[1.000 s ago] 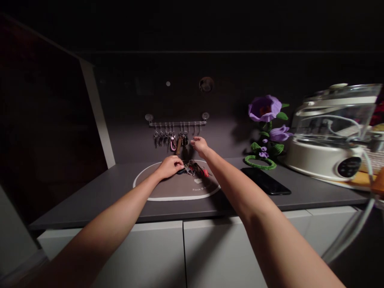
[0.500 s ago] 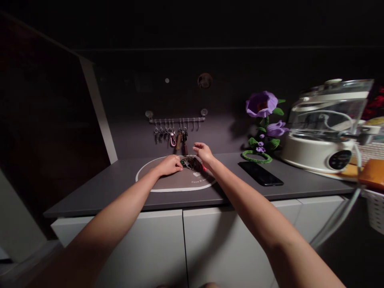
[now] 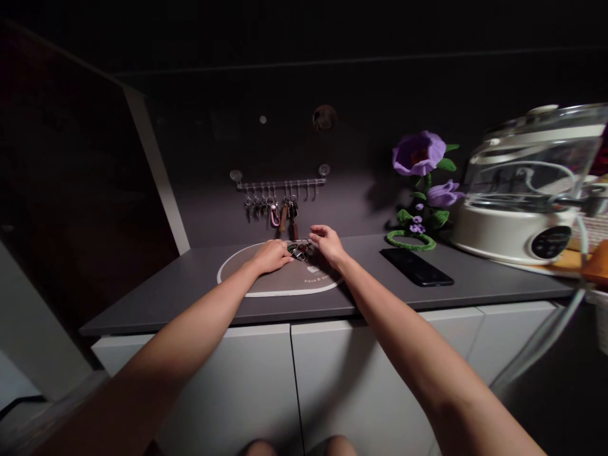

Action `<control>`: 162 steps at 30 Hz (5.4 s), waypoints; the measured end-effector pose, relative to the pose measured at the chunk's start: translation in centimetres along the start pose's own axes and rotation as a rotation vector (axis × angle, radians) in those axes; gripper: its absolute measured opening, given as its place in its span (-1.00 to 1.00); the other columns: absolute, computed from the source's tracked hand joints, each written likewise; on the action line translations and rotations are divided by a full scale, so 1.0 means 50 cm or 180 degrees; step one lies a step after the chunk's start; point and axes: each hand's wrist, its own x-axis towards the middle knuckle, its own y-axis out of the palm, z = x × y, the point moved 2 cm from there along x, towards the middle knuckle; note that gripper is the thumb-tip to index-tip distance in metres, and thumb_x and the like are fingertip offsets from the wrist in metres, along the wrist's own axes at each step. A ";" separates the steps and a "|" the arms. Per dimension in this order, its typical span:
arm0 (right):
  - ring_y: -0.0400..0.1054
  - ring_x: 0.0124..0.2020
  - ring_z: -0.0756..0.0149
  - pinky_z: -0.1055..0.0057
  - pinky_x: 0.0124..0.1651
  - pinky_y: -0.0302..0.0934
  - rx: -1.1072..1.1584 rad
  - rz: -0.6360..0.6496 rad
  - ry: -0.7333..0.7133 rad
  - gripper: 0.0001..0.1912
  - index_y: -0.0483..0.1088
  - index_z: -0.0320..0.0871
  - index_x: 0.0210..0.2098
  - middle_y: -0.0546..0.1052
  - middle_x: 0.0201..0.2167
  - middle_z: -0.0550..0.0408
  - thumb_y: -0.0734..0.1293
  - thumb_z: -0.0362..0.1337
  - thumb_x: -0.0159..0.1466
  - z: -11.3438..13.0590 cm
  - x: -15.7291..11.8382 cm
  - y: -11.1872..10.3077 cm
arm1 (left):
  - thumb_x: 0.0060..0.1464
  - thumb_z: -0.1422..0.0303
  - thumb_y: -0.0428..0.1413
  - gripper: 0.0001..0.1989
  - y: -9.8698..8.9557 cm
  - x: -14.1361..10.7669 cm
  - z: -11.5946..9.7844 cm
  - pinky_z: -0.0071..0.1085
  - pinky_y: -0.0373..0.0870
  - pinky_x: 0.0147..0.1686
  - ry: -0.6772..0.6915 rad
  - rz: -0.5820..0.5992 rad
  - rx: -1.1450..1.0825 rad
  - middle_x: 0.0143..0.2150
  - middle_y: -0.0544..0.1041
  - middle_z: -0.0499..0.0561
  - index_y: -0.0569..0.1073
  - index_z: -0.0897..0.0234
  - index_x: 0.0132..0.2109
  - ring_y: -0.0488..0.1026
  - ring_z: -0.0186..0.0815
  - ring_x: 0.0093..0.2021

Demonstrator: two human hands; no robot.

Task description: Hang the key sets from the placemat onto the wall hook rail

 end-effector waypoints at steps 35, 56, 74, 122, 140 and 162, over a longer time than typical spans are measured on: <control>0.34 -0.29 0.38 0.38 -0.11 0.17 -0.0880 0.0040 -0.0349 -0.82 0.40 -0.20 -0.33 0.49 -0.31 0.06 0.26 -0.35 0.04 -0.032 0.017 0.003 | 0.14 0.40 -0.15 -0.70 0.027 0.017 0.000 -0.38 0.21 -0.17 -0.0247 0.0312 0.0342 -0.19 0.42 0.21 0.46 0.40 -0.26 0.33 -0.20 -0.13; 0.34 -0.30 0.34 0.35 -0.12 0.16 -0.1262 0.0048 -0.0544 -0.86 0.40 -0.18 -0.39 0.50 -0.33 0.06 0.24 -0.31 0.05 -0.022 0.008 0.005 | 0.19 0.37 -0.31 -0.67 0.014 0.010 0.044 -0.32 0.22 -0.15 -0.0680 -0.0422 -0.0055 -0.21 0.35 0.15 0.33 0.34 -0.25 0.31 -0.25 -0.18; 0.33 -0.30 0.34 0.36 -0.14 0.17 -0.1347 0.0109 -0.0671 -0.83 0.40 -0.17 -0.39 0.50 -0.33 0.06 0.23 -0.24 0.08 -0.024 0.006 0.014 | 0.18 0.42 -0.21 -0.81 0.003 0.027 0.048 -0.50 0.35 -0.49 -0.1605 -0.1205 -0.3299 -0.55 0.36 -0.06 0.18 0.32 -0.39 0.35 -0.47 -0.58; 0.28 -0.28 0.35 0.42 -0.19 0.15 -0.1499 0.0676 -0.1525 -0.75 0.36 -0.15 -0.35 0.44 -0.34 0.08 0.21 -0.10 0.16 -0.006 -0.019 0.053 | 0.17 0.50 -0.17 -0.80 -0.053 0.017 0.054 -0.25 0.38 -0.04 -0.1527 -0.2165 -0.6764 -0.24 0.49 0.22 0.33 0.44 -0.30 0.44 -0.25 -0.08; 0.31 -0.23 0.37 0.38 -0.10 0.18 0.0036 0.0071 -0.0939 -0.70 0.32 -0.17 -0.35 0.46 -0.28 0.05 0.27 -0.05 0.08 0.017 -0.001 0.021 | 0.12 0.57 -0.21 -0.85 0.001 0.017 0.045 -0.23 0.46 -0.21 -0.2488 -0.1506 -0.6384 -0.34 0.47 0.21 0.22 0.37 -0.29 0.50 -0.23 -0.26; 0.22 -0.67 0.55 0.58 -0.65 0.15 0.1791 0.0191 0.0377 -0.92 0.19 -0.14 -0.40 0.41 -0.52 0.20 0.21 -0.42 0.13 0.047 0.022 0.022 | 0.04 0.36 -0.02 -0.78 0.021 0.021 -0.020 -0.39 0.29 -0.19 -0.0157 -0.0617 -0.2292 -0.28 0.53 0.05 0.50 0.35 -0.27 0.41 -0.32 -0.27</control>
